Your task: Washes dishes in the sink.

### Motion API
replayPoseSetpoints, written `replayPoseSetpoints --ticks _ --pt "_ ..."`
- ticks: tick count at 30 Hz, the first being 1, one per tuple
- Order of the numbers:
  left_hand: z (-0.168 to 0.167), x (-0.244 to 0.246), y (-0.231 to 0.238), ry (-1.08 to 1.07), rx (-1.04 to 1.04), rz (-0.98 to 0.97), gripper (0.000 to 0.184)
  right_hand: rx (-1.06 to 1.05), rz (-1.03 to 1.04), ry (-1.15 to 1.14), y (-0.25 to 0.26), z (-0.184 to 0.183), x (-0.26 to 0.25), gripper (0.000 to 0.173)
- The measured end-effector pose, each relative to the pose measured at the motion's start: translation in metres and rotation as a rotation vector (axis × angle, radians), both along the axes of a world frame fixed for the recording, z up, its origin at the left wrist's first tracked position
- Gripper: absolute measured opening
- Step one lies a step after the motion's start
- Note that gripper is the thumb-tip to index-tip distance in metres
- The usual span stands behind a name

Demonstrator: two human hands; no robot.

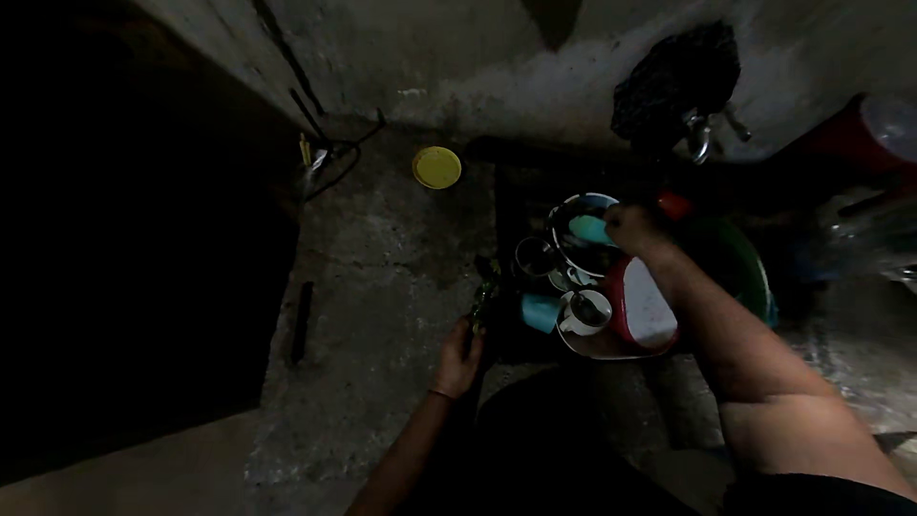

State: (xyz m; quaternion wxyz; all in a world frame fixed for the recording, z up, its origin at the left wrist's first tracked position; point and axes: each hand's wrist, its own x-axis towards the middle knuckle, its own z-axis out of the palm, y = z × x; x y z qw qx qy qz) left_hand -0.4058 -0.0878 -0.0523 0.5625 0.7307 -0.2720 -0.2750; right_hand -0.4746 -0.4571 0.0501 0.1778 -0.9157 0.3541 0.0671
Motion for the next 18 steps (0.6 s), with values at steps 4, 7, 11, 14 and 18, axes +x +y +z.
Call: replayPoseSetpoints --ticks 4,7,11,14,18 --pt "-0.001 0.000 -0.001 -0.003 -0.016 0.003 0.032 0.081 -0.114 -0.036 -0.025 -0.001 -0.006 0.028" --pt "-0.002 0.001 0.000 -0.025 0.002 -0.004 0.032 0.072 -0.107 -0.026 -0.028 -0.015 -0.008 0.029" --pt "-0.004 0.001 0.001 -0.051 -0.012 0.002 0.031 0.030 -0.061 0.040 -0.034 -0.015 -0.012 0.028" --pt "-0.004 0.000 -0.001 -0.036 -0.030 0.001 0.031 -0.048 0.006 0.236 -0.041 -0.018 -0.012 0.023" --pt "-0.004 0.000 -0.001 -0.057 -0.034 0.014 0.030 -0.164 -0.009 0.596 -0.029 -0.020 0.002 0.035"
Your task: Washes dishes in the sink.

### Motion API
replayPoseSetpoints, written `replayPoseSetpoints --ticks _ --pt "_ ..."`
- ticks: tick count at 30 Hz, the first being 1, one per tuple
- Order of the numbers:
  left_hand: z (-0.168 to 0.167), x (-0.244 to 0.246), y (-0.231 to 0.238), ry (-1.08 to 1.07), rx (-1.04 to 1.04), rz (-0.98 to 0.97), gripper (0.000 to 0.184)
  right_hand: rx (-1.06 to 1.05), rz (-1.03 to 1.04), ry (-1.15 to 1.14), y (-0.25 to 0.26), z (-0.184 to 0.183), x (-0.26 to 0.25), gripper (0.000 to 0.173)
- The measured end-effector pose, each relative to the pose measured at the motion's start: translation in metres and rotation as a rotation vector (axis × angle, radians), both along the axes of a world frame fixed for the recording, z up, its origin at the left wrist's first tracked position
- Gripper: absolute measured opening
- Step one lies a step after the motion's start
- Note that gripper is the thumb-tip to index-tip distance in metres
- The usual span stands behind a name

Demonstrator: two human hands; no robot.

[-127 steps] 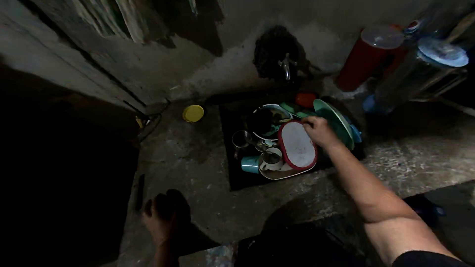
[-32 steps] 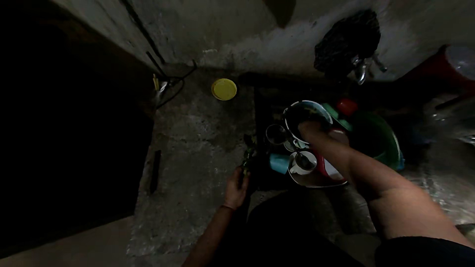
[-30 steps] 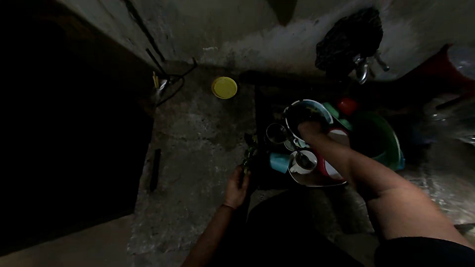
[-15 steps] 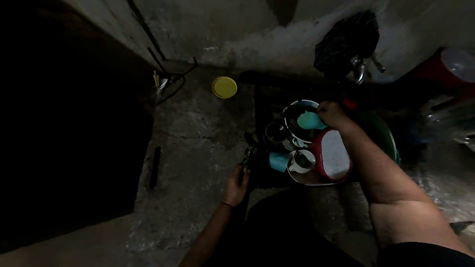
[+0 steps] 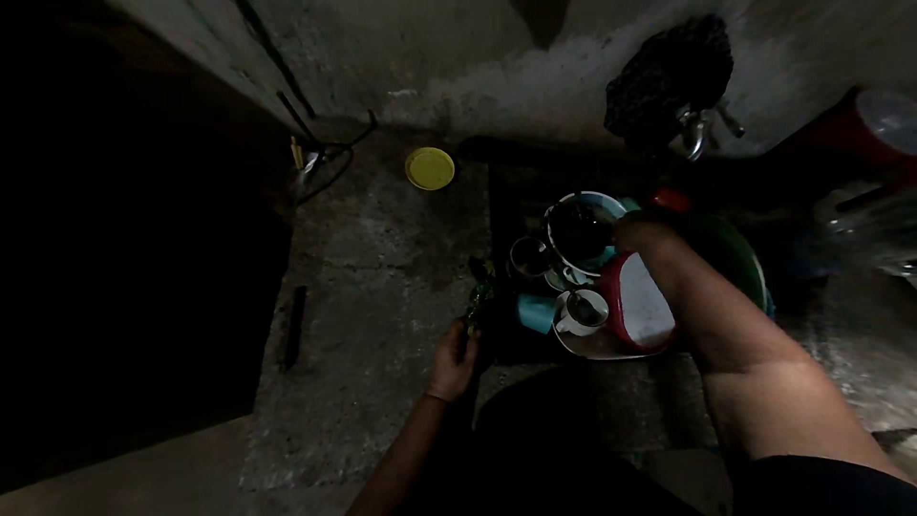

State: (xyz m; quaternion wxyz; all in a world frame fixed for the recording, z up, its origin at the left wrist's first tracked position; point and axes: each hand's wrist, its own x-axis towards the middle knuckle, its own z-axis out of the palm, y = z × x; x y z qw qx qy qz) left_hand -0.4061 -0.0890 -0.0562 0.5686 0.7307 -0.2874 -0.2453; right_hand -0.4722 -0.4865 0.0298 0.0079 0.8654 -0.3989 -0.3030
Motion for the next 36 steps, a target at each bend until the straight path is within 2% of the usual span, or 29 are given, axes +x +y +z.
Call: replayPoseSetpoints --ticks 3,8,12,15,19,22,25,27,28,30,32,34,36 --pt "0.004 0.000 0.001 -0.011 0.036 -0.002 0.031 -0.043 -0.032 0.147 0.022 0.004 0.011 0.035" --pt "0.003 0.000 0.001 -0.006 0.027 0.005 0.031 -0.059 -0.106 0.097 0.020 -0.003 0.013 0.040" --pt "0.002 0.000 0.000 0.014 0.013 0.000 0.032 0.024 -0.039 0.121 0.009 -0.011 0.012 0.041" --pt "0.001 0.001 0.000 0.002 0.015 -0.008 0.032 0.010 -0.004 0.112 -0.005 -0.016 0.012 0.045" --pt "0.002 0.001 0.001 0.008 0.047 -0.022 0.032 -0.035 -0.005 -0.064 0.007 0.027 0.004 0.026" --pt "-0.001 0.001 0.001 0.009 0.017 -0.022 0.031 -0.046 -0.012 -0.158 0.007 0.058 -0.008 0.026" --pt "-0.005 0.000 0.001 0.002 -0.017 -0.013 0.032 -0.098 -0.068 -0.130 -0.004 0.076 -0.010 0.030" --pt "-0.005 0.000 0.001 0.012 -0.031 -0.011 0.031 -0.102 -0.099 -0.045 -0.020 0.071 -0.004 0.031" --pt "-0.005 0.000 0.001 0.025 -0.034 -0.015 0.031 -0.068 -0.132 -0.078 -0.027 0.066 -0.005 0.033" --pt "-0.006 0.000 0.001 0.025 -0.037 -0.014 0.030 0.043 -0.223 -0.278 -0.031 0.051 -0.008 0.038" --pt "-0.004 0.001 0.002 0.020 -0.024 -0.013 0.030 0.128 -0.318 -0.474 -0.029 0.027 -0.009 0.034" --pt "-0.002 0.001 0.002 0.013 -0.015 -0.010 0.030 0.144 -0.415 -0.539 -0.020 0.007 -0.001 0.038" --pt "0.001 0.000 0.002 0.002 -0.011 -0.007 0.030 0.102 -0.435 -0.503 -0.009 0.000 0.013 0.043"
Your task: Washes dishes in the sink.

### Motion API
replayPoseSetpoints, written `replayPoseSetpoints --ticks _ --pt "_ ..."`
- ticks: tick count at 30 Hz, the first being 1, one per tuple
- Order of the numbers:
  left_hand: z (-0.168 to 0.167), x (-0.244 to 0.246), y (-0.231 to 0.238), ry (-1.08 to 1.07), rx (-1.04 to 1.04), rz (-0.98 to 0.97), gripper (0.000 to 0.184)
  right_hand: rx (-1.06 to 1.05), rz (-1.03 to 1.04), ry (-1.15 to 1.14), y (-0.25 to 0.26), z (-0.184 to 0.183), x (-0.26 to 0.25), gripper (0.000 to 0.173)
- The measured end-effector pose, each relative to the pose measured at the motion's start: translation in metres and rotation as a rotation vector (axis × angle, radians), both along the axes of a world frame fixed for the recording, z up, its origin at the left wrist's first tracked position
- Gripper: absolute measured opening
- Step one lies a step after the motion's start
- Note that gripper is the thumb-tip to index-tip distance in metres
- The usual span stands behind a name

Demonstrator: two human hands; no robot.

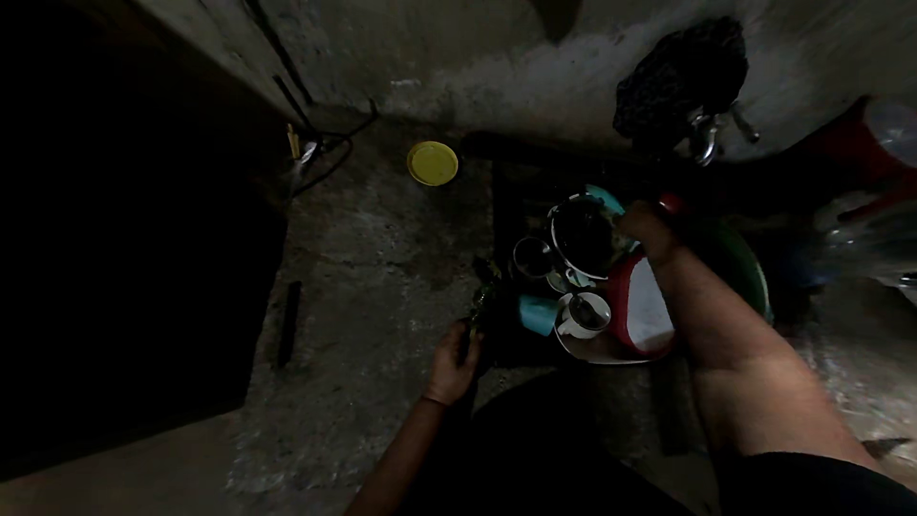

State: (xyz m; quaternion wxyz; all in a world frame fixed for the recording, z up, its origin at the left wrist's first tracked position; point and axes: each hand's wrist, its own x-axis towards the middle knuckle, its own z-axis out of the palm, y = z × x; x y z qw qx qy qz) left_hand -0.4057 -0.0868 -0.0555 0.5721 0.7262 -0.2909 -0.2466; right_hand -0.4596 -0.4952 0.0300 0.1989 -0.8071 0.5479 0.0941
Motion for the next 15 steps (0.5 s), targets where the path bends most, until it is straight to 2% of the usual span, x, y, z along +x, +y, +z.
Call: replayPoseSetpoints --ticks 5,9,12,15 --pt "0.005 0.001 0.000 0.017 0.060 -0.001 0.031 0.005 0.021 0.204 0.011 -0.007 0.022 0.045" --pt "-0.001 0.002 0.000 0.041 0.040 -0.009 0.031 0.033 0.045 0.248 0.000 -0.025 0.022 0.054" --pt "-0.003 0.001 0.000 0.052 0.032 -0.011 0.031 0.061 -0.004 0.239 0.002 -0.026 0.019 0.053" --pt "-0.001 0.001 0.000 0.037 0.035 -0.006 0.031 0.012 0.042 0.284 -0.001 -0.025 0.017 0.057"
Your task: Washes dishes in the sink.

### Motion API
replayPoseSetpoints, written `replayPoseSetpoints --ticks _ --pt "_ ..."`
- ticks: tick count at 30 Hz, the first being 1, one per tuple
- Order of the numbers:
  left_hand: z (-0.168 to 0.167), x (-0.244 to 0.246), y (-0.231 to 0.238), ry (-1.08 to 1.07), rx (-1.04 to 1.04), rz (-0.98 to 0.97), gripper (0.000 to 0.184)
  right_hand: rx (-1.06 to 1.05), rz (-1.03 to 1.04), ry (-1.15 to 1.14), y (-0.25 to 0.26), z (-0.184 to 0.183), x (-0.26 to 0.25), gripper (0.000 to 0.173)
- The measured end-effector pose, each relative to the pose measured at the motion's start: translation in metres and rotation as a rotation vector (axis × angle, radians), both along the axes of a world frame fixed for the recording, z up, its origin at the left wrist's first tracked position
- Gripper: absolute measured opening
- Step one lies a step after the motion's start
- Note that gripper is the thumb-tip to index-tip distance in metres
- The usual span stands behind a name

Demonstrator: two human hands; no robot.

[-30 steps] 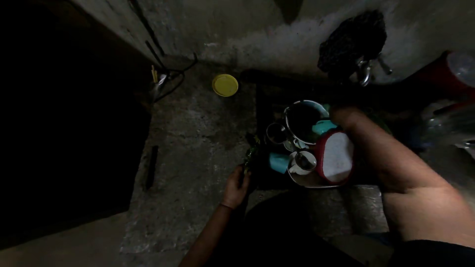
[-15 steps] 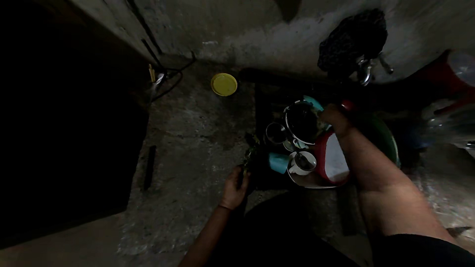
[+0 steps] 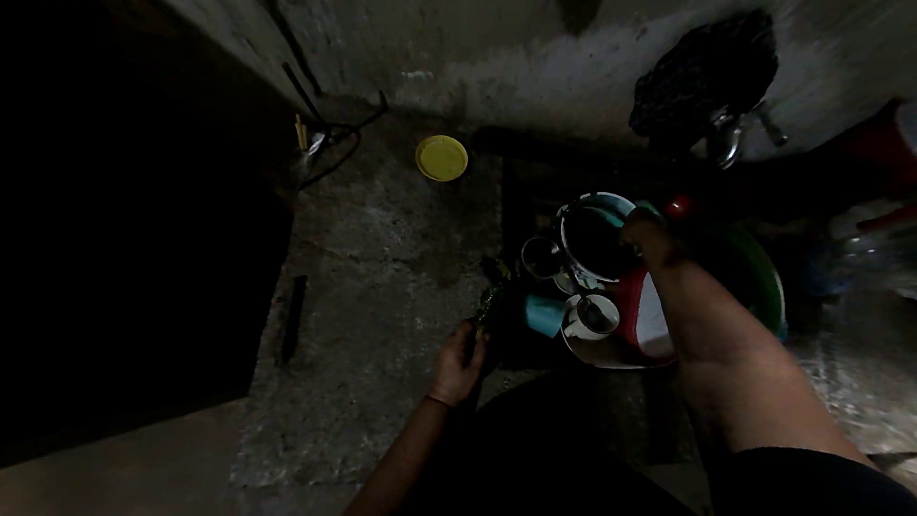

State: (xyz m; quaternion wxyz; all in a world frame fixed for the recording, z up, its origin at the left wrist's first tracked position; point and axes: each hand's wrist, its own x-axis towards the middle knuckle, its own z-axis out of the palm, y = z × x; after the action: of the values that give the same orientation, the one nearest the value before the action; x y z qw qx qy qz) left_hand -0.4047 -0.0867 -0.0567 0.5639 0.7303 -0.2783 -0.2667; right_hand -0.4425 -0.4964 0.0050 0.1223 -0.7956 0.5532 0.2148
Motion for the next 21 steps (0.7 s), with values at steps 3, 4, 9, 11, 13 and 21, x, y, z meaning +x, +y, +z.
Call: replayPoseSetpoints --ticks 3,4,9,11,13,21 --pt "0.001 0.001 0.001 -0.004 0.015 -0.008 0.031 -0.076 0.093 0.042 0.004 0.020 0.000 0.044" --pt "0.001 0.001 0.001 -0.004 0.015 -0.008 0.030 -0.099 0.116 0.024 0.005 0.029 -0.002 0.039" --pt "-0.002 0.000 0.000 -0.031 -0.019 0.000 0.030 -0.197 0.255 -0.097 0.029 0.079 -0.014 0.025" --pt "-0.001 0.000 0.001 -0.037 0.010 -0.001 0.031 -0.247 0.325 -0.093 0.037 0.086 -0.017 0.025" --pt "0.002 0.000 0.003 -0.012 0.051 -0.006 0.033 -0.259 0.356 -0.084 0.042 0.083 -0.019 0.025" --pt "0.002 0.000 0.001 0.001 0.065 -0.004 0.035 -0.217 0.285 -0.427 0.054 0.097 -0.062 0.028"
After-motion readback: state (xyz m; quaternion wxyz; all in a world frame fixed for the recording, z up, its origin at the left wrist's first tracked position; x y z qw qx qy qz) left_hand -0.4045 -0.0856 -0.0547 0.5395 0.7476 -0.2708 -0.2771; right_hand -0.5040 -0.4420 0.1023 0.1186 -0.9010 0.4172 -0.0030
